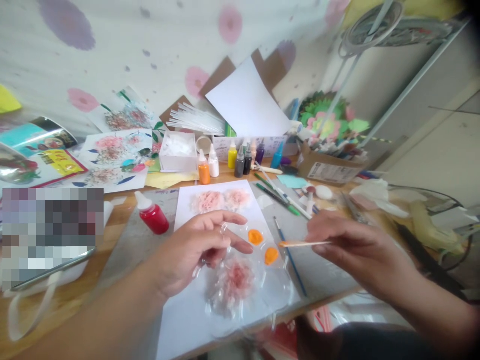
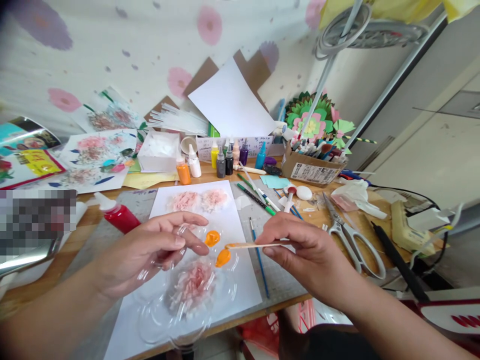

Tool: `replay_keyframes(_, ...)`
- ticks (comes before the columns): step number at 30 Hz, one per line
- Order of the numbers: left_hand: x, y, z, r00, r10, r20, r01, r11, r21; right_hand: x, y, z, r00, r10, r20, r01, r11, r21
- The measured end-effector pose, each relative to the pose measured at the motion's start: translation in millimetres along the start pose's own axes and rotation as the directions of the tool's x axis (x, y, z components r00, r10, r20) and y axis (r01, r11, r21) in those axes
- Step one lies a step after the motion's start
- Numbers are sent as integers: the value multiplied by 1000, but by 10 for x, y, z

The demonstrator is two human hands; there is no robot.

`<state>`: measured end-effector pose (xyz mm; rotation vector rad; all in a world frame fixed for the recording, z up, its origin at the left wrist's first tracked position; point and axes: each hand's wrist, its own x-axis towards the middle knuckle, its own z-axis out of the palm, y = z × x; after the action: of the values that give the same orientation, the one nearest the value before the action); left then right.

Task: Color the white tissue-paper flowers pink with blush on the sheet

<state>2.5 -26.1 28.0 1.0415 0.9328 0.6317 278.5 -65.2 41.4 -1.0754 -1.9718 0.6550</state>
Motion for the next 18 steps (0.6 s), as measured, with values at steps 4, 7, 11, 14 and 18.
replay_keyframes(4,-1,-5,8,1000,7,-13,-7,1000,-11,-24,0,3,991,131,-36,-127,986,103)
replay_keyframes(7,-10,0,38,999,10,-31,-11,1000,-29,-18,18,44,977,208,-40,-196,960,200)
replay_keyframes(11,-11,-28,77,999,11,-45,-13,999,-33,17,35,188,945,312,97,-327,911,250)
replay_keyframes(14,4,-64,72,998,30,-52,-31,999,-26,50,61,295,911,380,162,-412,850,328)
replay_keyframes(18,54,-63,13,989,76,-125,-81,996,-35,70,143,269,902,415,119,-431,849,305)
